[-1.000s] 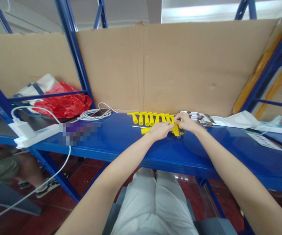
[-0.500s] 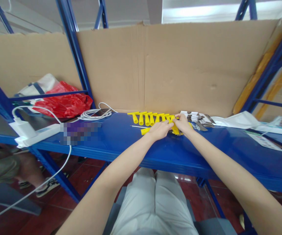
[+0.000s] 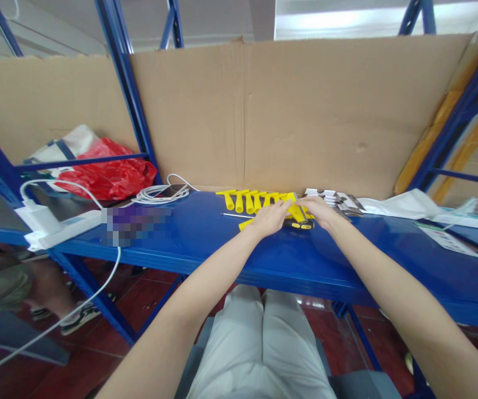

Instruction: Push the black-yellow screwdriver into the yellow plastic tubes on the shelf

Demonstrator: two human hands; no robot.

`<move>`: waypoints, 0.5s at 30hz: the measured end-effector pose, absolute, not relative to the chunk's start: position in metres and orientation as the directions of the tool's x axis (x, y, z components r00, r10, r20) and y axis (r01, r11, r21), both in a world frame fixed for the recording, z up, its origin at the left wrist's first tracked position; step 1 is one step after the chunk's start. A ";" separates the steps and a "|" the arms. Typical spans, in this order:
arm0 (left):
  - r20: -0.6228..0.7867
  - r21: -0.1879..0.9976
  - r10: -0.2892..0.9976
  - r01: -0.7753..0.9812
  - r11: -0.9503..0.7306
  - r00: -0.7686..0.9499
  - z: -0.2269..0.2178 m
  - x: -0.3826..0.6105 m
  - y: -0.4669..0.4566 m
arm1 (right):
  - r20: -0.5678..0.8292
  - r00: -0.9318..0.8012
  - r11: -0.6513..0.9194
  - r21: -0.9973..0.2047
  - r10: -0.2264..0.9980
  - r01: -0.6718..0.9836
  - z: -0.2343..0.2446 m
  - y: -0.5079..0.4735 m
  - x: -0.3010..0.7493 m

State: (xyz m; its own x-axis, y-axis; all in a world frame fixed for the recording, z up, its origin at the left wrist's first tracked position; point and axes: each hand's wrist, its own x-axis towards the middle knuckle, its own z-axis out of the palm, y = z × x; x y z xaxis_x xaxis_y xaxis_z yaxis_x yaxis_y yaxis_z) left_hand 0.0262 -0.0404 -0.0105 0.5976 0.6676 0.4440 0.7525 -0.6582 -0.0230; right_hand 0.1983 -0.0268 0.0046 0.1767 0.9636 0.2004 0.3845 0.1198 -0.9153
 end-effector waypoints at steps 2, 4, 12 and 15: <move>0.441 -0.009 0.689 0.771 -0.637 0.575 -0.012 0.027 -0.039 | 0.196 0.191 0.115 -0.923 0.962 0.368 0.005 -0.027 0.196; 0.418 -0.018 0.709 0.785 -0.619 0.568 -0.013 0.028 -0.038 | 0.180 0.196 0.102 -0.930 0.964 0.352 0.005 -0.028 0.194; 0.422 -0.042 0.716 0.800 -0.598 0.557 -0.013 0.024 -0.034 | 0.223 0.105 0.169 -0.910 0.969 0.378 0.005 -0.023 0.208; 0.438 -0.008 0.727 0.811 -0.585 0.529 -0.010 0.023 -0.034 | 0.396 0.202 0.196 -0.761 0.896 0.618 0.005 -0.016 0.245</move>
State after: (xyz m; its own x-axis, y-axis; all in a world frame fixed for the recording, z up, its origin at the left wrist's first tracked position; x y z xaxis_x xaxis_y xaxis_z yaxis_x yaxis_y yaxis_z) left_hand 0.0225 -0.0340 -0.0102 0.5290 0.7268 0.4382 0.8108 -0.5853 -0.0079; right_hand 0.2455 -0.0158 0.0051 0.2023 0.8959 0.3955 0.6182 0.1964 -0.7610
